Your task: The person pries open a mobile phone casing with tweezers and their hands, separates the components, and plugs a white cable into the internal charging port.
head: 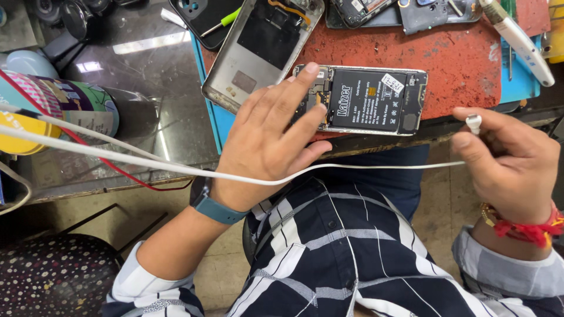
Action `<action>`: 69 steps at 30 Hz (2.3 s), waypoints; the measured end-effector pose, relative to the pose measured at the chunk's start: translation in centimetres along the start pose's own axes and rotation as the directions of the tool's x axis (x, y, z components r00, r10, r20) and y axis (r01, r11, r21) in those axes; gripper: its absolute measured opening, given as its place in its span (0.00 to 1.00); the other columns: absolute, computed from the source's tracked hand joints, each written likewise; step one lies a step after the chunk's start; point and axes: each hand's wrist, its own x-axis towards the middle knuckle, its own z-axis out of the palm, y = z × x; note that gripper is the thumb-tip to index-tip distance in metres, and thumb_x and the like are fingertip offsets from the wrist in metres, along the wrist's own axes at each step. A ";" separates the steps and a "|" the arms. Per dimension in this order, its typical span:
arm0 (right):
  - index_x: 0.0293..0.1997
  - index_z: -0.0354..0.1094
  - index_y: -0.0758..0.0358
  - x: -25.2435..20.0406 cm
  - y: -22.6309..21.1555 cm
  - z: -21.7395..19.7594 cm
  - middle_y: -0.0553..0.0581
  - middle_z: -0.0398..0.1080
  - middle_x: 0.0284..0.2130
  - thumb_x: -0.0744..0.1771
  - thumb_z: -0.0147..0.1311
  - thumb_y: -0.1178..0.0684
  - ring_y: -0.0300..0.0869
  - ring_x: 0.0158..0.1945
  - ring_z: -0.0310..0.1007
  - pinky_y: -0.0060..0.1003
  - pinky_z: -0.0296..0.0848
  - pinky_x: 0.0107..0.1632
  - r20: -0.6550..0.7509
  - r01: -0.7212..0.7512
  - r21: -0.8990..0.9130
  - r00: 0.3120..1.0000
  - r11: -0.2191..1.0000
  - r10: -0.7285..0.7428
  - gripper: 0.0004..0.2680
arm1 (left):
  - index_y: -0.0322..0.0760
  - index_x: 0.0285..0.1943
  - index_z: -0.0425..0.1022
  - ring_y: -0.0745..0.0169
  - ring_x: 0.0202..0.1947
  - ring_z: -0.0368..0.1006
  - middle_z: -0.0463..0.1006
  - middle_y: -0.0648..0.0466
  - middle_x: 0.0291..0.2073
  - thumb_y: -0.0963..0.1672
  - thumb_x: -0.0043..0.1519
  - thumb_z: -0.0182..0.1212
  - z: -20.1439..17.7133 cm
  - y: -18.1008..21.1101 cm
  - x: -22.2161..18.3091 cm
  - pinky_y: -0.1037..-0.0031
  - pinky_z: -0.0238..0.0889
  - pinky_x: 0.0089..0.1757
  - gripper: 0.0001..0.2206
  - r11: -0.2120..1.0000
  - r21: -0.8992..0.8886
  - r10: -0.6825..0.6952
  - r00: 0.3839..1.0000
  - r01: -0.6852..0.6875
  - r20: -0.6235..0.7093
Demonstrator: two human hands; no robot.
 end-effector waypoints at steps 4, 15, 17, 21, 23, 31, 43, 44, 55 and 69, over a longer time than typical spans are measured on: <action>0.49 0.76 0.65 1.0 -1.8 0.7 0.55 0.70 0.33 0.63 0.69 0.60 0.34 0.28 0.66 0.27 0.64 0.31 0.084 0.273 -0.189 0.962 0.943 -0.261 0.12 | 0.37 0.74 0.62 0.42 0.74 0.58 0.60 0.43 0.74 0.53 0.61 0.73 -0.4 -0.5 0.1 0.50 0.53 0.69 0.36 1.000 0.016 -0.023 0.999 0.022 0.040; 0.51 0.77 0.53 6.3 -8.5 6.1 0.51 0.66 0.28 0.59 0.69 0.43 0.42 0.28 0.68 0.38 0.67 0.30 0.469 0.785 -0.436 0.615 0.440 -0.634 0.18 | 0.36 0.79 0.55 0.44 0.78 0.50 0.64 0.48 0.74 0.52 0.58 0.76 -0.2 -1.1 0.8 0.47 0.43 0.72 0.43 1.000 -0.014 -0.011 0.998 0.012 0.060; 0.52 0.77 0.53 6.7 -8.6 6.4 0.51 0.65 0.27 0.59 0.69 0.41 0.42 0.26 0.67 0.38 0.65 0.28 0.506 0.786 -0.469 0.613 0.402 -0.607 0.19 | 0.37 0.79 0.55 0.45 0.78 0.50 0.64 0.49 0.73 0.52 0.58 0.76 -0.1 -1.0 0.7 0.47 0.43 0.72 0.43 0.999 -0.029 -0.021 0.998 0.023 0.057; 0.51 0.76 0.57 6.9 -8.3 6.8 0.50 0.65 0.27 0.60 0.68 0.42 0.43 0.27 0.68 0.38 0.66 0.29 0.496 0.790 -0.437 0.610 0.430 -0.617 0.19 | 0.36 0.79 0.54 0.45 0.78 0.49 0.64 0.48 0.73 0.52 0.58 0.76 -0.1 -1.1 0.7 0.46 0.41 0.72 0.44 0.998 -0.056 -0.022 0.998 0.025 0.057; 0.51 0.76 0.57 7.0 -8.2 6.9 0.50 0.65 0.26 0.59 0.68 0.43 0.42 0.27 0.68 0.38 0.65 0.28 0.491 0.793 -0.432 0.606 0.429 -0.626 0.19 | 0.36 0.80 0.53 0.45 0.78 0.49 0.64 0.47 0.73 0.52 0.58 0.76 -0.2 -1.1 0.8 0.46 0.41 0.72 0.44 0.998 -0.065 -0.025 0.998 0.028 0.057; 0.50 0.77 0.57 7.3 -8.1 6.9 0.50 0.64 0.25 0.59 0.69 0.43 0.42 0.26 0.67 0.37 0.64 0.28 0.522 0.809 -0.423 0.585 0.407 -0.621 0.19 | 0.34 0.79 0.53 0.45 0.78 0.49 0.65 0.46 0.73 0.52 0.57 0.76 -0.1 -1.1 0.8 0.46 0.41 0.72 0.45 0.995 -0.090 -0.026 0.998 0.031 0.053; 0.50 0.77 0.55 8.6 -8.4 6.1 0.49 0.61 0.26 0.62 0.65 0.40 0.40 0.26 0.66 0.37 0.67 0.30 0.633 0.876 -0.420 0.470 0.238 -0.615 0.16 | 0.33 0.79 0.53 0.44 0.78 0.49 0.66 0.46 0.72 0.52 0.58 0.76 0.0 -1.1 0.7 0.46 0.42 0.72 0.44 0.996 -0.086 -0.029 0.999 0.032 0.039; 0.50 0.77 0.56 8.8 -8.4 6.1 0.49 0.61 0.26 0.63 0.64 0.40 0.40 0.26 0.66 0.37 0.68 0.31 0.634 0.888 -0.403 0.445 0.222 -0.632 0.16 | 0.33 0.79 0.53 0.44 0.78 0.49 0.66 0.46 0.72 0.52 0.58 0.77 0.0 -1.0 0.7 0.46 0.42 0.72 0.44 0.996 -0.088 -0.031 0.999 0.034 0.038; 0.49 0.78 0.58 9.6 -7.9 6.1 0.49 0.65 0.27 0.62 0.66 0.42 0.41 0.28 0.69 0.37 0.69 0.32 0.647 0.903 -0.319 0.429 0.286 -0.630 0.16 | 0.33 0.79 0.53 0.45 0.78 0.49 0.65 0.48 0.73 0.51 0.59 0.76 -0.1 -0.8 0.7 0.46 0.42 0.72 0.44 0.995 -0.094 -0.038 0.999 0.040 0.021; 0.48 0.76 0.58 9.8 -7.9 6.4 0.49 0.65 0.27 0.62 0.64 0.42 0.40 0.28 0.69 0.36 0.70 0.32 0.636 0.916 -0.320 0.398 0.243 -0.661 0.15 | 0.33 0.79 0.54 0.45 0.78 0.49 0.66 0.46 0.72 0.51 0.59 0.75 -0.1 -0.8 0.8 0.46 0.41 0.72 0.42 0.996 -0.068 -0.053 0.997 0.056 0.054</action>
